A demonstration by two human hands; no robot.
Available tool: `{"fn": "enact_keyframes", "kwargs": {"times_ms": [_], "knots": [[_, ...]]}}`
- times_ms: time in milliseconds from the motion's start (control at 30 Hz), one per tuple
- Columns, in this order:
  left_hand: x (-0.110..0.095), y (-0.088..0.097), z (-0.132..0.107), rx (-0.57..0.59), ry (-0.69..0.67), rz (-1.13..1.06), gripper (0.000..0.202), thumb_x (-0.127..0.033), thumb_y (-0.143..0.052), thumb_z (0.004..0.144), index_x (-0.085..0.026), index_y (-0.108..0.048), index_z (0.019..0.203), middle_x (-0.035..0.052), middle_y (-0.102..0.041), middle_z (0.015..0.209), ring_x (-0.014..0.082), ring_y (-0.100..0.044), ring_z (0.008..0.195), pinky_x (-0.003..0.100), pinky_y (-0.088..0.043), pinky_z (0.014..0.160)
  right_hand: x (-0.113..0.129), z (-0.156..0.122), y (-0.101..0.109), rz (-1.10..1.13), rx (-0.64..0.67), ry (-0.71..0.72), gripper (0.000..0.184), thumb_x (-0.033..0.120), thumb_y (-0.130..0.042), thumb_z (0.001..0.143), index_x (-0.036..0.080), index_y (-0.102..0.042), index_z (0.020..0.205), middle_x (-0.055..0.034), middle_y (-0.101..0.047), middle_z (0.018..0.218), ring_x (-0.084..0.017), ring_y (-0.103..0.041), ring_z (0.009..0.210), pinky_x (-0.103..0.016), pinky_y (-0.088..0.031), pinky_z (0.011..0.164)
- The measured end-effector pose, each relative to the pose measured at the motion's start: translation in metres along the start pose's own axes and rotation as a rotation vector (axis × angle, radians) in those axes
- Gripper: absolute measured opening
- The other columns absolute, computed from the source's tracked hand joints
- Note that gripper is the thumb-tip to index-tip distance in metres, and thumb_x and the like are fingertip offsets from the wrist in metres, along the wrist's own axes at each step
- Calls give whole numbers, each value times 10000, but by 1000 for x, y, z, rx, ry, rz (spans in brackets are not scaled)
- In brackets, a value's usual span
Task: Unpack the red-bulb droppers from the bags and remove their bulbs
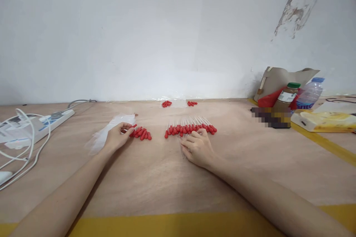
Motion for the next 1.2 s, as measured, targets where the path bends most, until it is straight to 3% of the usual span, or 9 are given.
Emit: {"fn": "enact_keyframes", "kwargs": {"times_ms": [167, 367, 567, 733, 800, 867, 967, 1067, 1200], "knots": [[4, -3, 0, 46, -17, 28, 340, -494, -505, 689, -195, -610, 813, 21, -665, 805, 182, -600, 733, 271, -448, 693, 1, 0, -1, 44, 90, -26, 197, 307, -487, 812, 196, -648, 785, -31, -627, 670, -157, -442, 718, -367, -213, 758], [1, 0, -3, -3, -7, 47, 322, -483, -456, 734, -212, -616, 800, 15, -661, 774, 194, -599, 743, 262, -439, 648, 0, 3, -1, 77, 162, -46, 439, 594, -511, 723, 199, -648, 857, -56, -607, 767, -175, -431, 759, -380, -220, 769], [-17, 8, -11, -180, -190, 158, 276, -428, -460, 764, -209, -623, 806, 48, -634, 879, 226, -567, 850, 297, -431, 701, -3, 5, -2, 92, 207, -54, 556, 701, -501, 643, 200, -651, 831, -49, -565, 792, -177, -425, 783, -397, -220, 803], [-55, 12, -34, -438, -459, 63, 140, -312, -516, 777, -206, -607, 779, 28, -617, 822, 193, -553, 839, 323, -394, 823, -1, 4, -4, 97, 254, -56, 629, 739, -484, 610, 184, -653, 853, -57, -557, 807, -187, -434, 803, -407, -219, 825], [-76, 1, -45, -362, -569, 39, 112, -276, -527, 776, -195, -604, 766, 28, -610, 802, 180, -546, 819, 318, -391, 822, -2, 6, -1, 123, 252, -84, 631, 741, -483, 609, 190, -658, 864, -58, -562, 810, -190, -446, 808, -402, -225, 828], [-97, -18, -54, -160, -645, 54, 107, -263, -517, 786, -194, -597, 767, 25, -601, 807, 175, -536, 827, 310, -393, 807, -10, 9, 5, 164, 206, -168, 581, 710, -479, 651, 215, -662, 894, -52, -572, 805, -193, -464, 821, -388, -239, 823], [-122, -45, -61, 50, -673, 81, 101, -273, -527, 780, -202, -583, 826, 25, -582, 867, 182, -516, 857, 308, -397, 783, -38, 12, 14, 203, 125, -409, 411, 567, -441, 780, 228, -670, 816, -31, -596, 753, -170, -507, 776, -329, -285, 763], [-136, -65, -54, 129, -637, 67, 129, -299, -535, 776, -201, -570, 852, 28, -563, 873, 194, -502, 885, 318, -393, 789, -74, 1, 16, 187, 182, -707, 284, 409, -474, 784, 189, -628, 693, -8, -591, 631, -126, -506, 593, -256, -304, 602], [-137, -85, -37, 202, -531, 36, 181, -362, -587, 732, -201, -569, 814, 25, -557, 842, 208, -500, 870, 326, -395, 769, -96, -22, 14, 153, 271, -827, 165, 320, -522, 724, 191, -612, 670, 2, -603, 617, -121, -510, 558, -234, -284, 541]]}}
Point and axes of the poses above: each hand's wrist, its own z-axis towards the middle knuckle, its own y-axis out of the back of the hand, x = y × z, the point moved 4 cm from there along z, towards the middle knuckle
